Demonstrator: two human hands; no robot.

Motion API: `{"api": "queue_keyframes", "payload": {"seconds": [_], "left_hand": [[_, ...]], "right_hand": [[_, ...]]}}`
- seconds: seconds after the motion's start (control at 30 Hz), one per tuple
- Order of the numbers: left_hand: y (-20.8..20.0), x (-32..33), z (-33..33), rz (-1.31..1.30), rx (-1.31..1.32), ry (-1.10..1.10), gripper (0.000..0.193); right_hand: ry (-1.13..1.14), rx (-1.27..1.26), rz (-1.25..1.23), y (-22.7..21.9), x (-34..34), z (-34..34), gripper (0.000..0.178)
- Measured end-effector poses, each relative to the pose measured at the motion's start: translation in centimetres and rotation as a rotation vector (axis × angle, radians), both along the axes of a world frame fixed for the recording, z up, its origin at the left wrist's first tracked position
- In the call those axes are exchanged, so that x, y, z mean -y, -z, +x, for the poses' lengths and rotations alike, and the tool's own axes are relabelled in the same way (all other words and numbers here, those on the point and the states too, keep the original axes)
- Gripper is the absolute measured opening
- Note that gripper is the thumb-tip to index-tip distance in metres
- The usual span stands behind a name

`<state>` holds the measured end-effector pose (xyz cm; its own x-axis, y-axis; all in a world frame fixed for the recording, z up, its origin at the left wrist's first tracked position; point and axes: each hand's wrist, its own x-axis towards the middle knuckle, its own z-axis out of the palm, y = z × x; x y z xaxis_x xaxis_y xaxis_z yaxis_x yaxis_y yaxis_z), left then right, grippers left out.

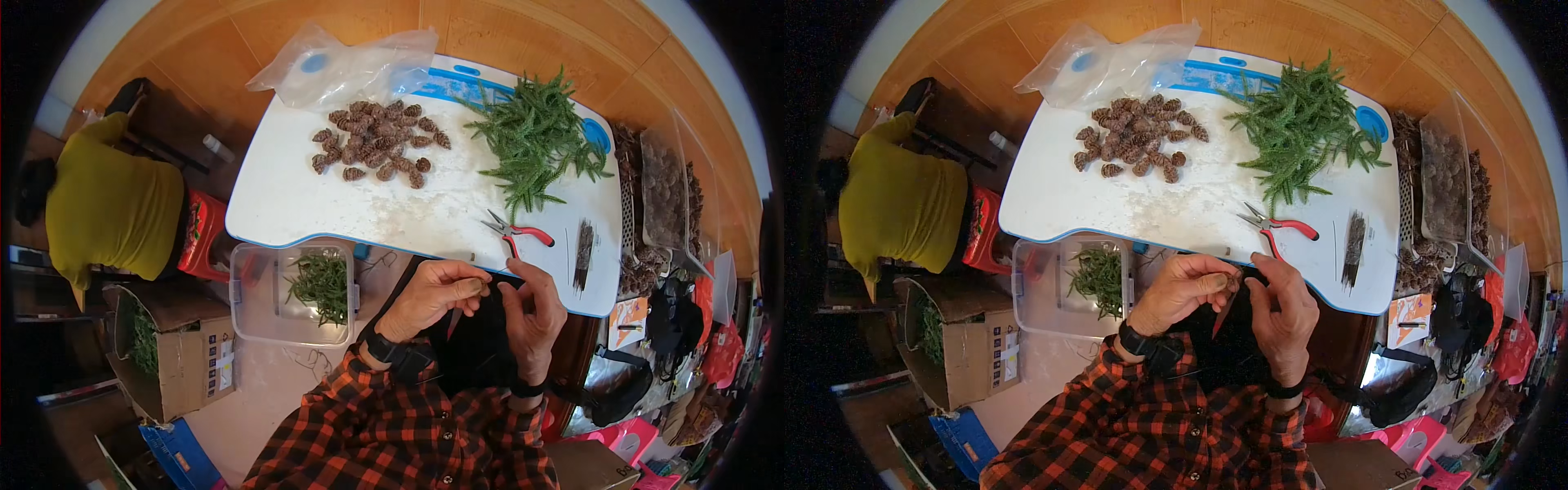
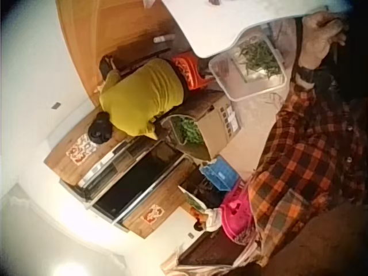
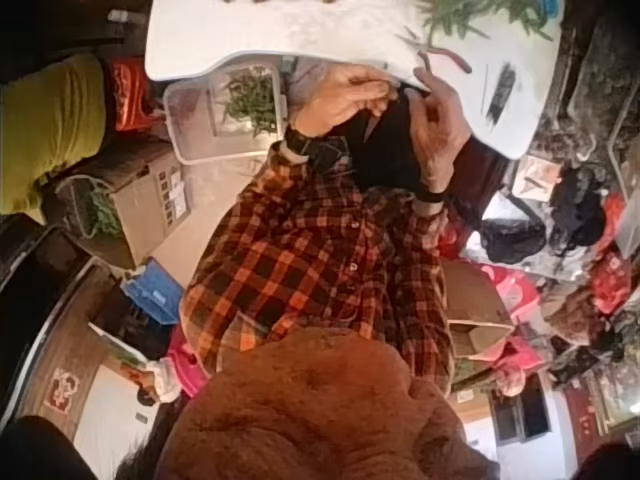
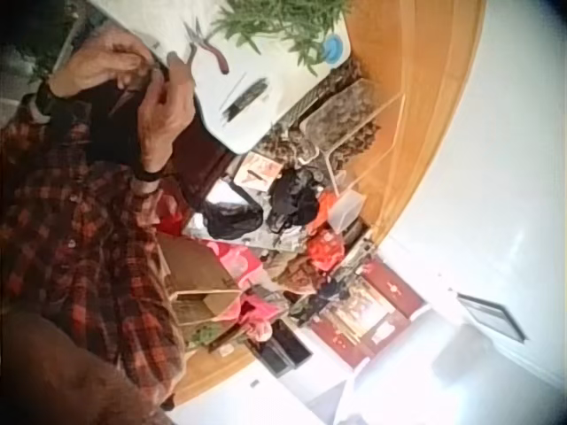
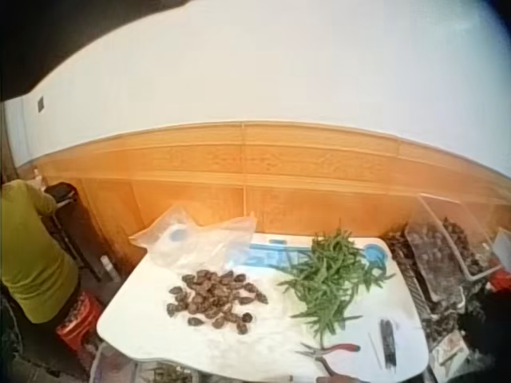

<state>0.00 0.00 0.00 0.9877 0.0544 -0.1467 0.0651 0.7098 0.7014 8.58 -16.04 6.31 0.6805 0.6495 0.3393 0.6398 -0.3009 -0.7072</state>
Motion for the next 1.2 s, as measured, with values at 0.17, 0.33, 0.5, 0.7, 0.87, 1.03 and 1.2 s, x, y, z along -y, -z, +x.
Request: {"api": "queue_keyframes", "payload": {"seconds": [0.17, 0.33, 0.5, 0.7, 0.87, 1.03, 1.2], "left_hand": [[0.1, 0.0, 0.2, -0.167, 0.007, -0.002, 0.024], [0.0, 0.3, 0.2, -0.210, -0.005, 0.016, 0.025], [0.2, 0.0, 0.1, -0.216, 0.003, 0.052, 0.024], [0.2, -0.1, 0.1, -0.204, 0.006, 0.049, 0.023], [0.3, -0.1, 0.0, -0.186, 0.003, 0.065, 0.022], [0.1, -0.3, -0.1, -0.162, -0.015, 0.102, 0.022], [-0.2, -0.4, -0.2, -0.139, -0.028, 0.121, 0.022]], "right_hand": [[0.160, 0.160, 0.197, -0.6, -1.6, -0.2, 0.039], [-0.035, 0.283, 0.120, -0.6, -1.1, 0.4, 0.033], [-0.072, 0.252, 0.099, -0.4, -1.0, 0.3, 0.030], [-0.075, 0.229, 0.074, -0.5, -1.1, 0.1, 0.029], [-0.108, 0.209, 0.049, -0.5, -0.9, 0.4, 0.031], [-0.074, 0.034, 0.056, -0.7, -0.8, 0.1, 0.044], [-0.079, 0.028, 0.080, -0.7, -0.9, 0.1, 0.051]]}}
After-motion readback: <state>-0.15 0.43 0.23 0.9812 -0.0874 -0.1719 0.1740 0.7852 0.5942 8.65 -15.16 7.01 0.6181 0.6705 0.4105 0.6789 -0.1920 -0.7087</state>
